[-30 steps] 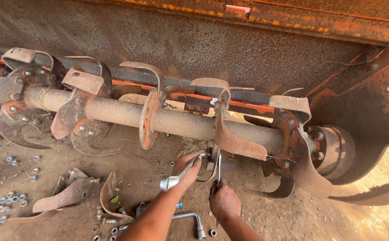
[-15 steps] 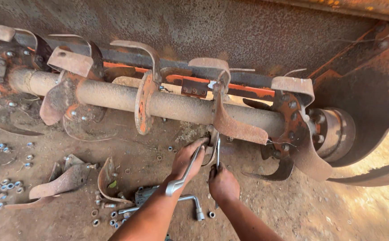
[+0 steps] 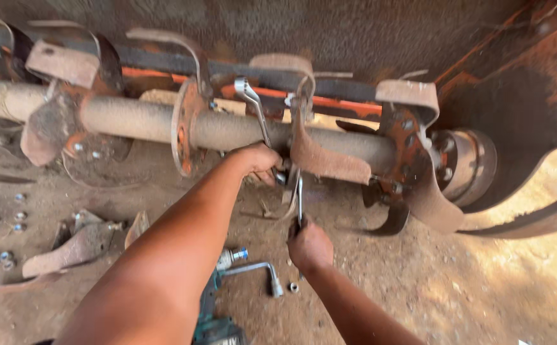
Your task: The person uses a cordless impact wrench and two manual wrenches to tighten bolts on a large, rusty auger shaft. They switch between the power tool and manual tools to secure the fasteners on the machinery.
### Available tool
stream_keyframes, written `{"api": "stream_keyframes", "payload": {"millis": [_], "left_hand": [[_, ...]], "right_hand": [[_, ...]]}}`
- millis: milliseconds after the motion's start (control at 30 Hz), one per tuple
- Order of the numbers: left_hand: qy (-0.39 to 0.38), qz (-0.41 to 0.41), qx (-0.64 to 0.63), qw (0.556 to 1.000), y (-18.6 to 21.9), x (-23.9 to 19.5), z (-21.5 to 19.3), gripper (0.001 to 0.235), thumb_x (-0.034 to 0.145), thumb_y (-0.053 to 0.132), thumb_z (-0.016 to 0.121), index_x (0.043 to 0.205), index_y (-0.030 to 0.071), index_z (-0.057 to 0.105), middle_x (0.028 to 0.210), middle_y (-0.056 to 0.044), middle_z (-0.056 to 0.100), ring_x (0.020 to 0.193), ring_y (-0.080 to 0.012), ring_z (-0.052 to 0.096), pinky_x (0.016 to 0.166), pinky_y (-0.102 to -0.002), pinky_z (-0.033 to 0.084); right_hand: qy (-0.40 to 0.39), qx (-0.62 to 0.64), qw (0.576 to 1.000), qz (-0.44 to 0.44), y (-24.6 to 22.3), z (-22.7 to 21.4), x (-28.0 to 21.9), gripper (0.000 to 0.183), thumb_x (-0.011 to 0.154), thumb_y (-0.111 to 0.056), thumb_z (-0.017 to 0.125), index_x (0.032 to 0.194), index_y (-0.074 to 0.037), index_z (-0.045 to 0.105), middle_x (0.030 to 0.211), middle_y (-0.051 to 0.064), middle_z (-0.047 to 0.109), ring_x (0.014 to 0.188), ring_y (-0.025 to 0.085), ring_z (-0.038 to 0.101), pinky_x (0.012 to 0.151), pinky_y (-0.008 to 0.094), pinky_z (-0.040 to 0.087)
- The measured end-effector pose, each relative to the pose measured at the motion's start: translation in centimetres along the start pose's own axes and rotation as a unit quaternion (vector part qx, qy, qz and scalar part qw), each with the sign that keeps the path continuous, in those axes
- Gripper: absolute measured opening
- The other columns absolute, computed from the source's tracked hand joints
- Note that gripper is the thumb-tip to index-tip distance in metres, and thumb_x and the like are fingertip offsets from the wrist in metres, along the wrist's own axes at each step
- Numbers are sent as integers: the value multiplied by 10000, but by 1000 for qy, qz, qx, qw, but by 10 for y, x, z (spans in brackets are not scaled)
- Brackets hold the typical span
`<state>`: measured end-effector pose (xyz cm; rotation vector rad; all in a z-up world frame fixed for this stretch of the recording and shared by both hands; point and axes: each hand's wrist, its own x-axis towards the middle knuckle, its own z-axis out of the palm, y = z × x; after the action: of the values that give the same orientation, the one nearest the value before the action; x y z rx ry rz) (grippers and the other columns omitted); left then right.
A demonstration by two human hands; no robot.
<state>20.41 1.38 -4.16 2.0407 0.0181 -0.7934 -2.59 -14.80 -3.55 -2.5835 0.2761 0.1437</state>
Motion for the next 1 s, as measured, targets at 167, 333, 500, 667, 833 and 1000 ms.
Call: {"api": "stream_keyframes", "payload": {"millis": [167, 333, 500, 667, 833, 1000], "left_hand": [[4, -24, 16, 1000, 29, -19, -17, 358, 923, 246, 610, 1141, -29, 683, 1065, -214, 778, 934, -346, 798, 783, -492, 636], [88, -7, -71, 994, 29, -66, 0, 388, 918, 277, 567, 1139, -21, 678, 1051, -243, 760, 910, -401, 774, 782, -496, 618], [90, -16, 0, 996, 58, -108, 2, 405, 953, 307, 507, 1171, 13, 681, 1061, -200, 785, 942, -340, 786, 842, -495, 615], [220, 2, 241, 945, 78, -130, 16, 345, 938, 307, 611, 1189, 109, 742, 1189, -147, 733, 1077, -302, 719, 953, -443, 562], [250, 20, 103, 963, 39, -129, 34, 341, 926, 312, 635, 1202, 144, 744, 1179, -138, 753, 1056, -293, 735, 928, -434, 567], [268, 55, -39, 961, -48, -120, 77, 280, 1019, 309, 598, 1217, 181, 747, 1154, -140, 785, 1005, -364, 719, 871, -439, 571]], "right_hand": [[0, 14, 1000, -10, -7, -8, 3, 353, 986, -404, 476, 1157, -145, 643, 1041, 229, 725, 1007, 435, 692, 892, 534, 553], [-35, -5, 999, 31, -12, -4, -1, 373, 1025, -414, 431, 1181, -131, 615, 1063, 203, 734, 1011, 395, 711, 912, 510, 563], [-39, -11, 998, 40, -13, -11, -4, 372, 1026, -418, 434, 1198, -140, 614, 1080, 195, 732, 1031, 387, 707, 935, 510, 554], [-43, -30, 998, 36, -16, -7, -3, 392, 1011, -446, 459, 1230, -157, 609, 1116, 197, 715, 1064, 394, 691, 942, 517, 547], [-22, -2, 1000, 21, -14, -9, 3, 349, 987, -422, 487, 1207, -183, 615, 1122, 193, 724, 1075, 403, 682, 930, 522, 544], [-22, -6, 999, 26, -11, -4, -2, 336, 1006, -415, 485, 1185, -162, 614, 1121, 194, 731, 1065, 402, 689, 924, 515, 550]]}}
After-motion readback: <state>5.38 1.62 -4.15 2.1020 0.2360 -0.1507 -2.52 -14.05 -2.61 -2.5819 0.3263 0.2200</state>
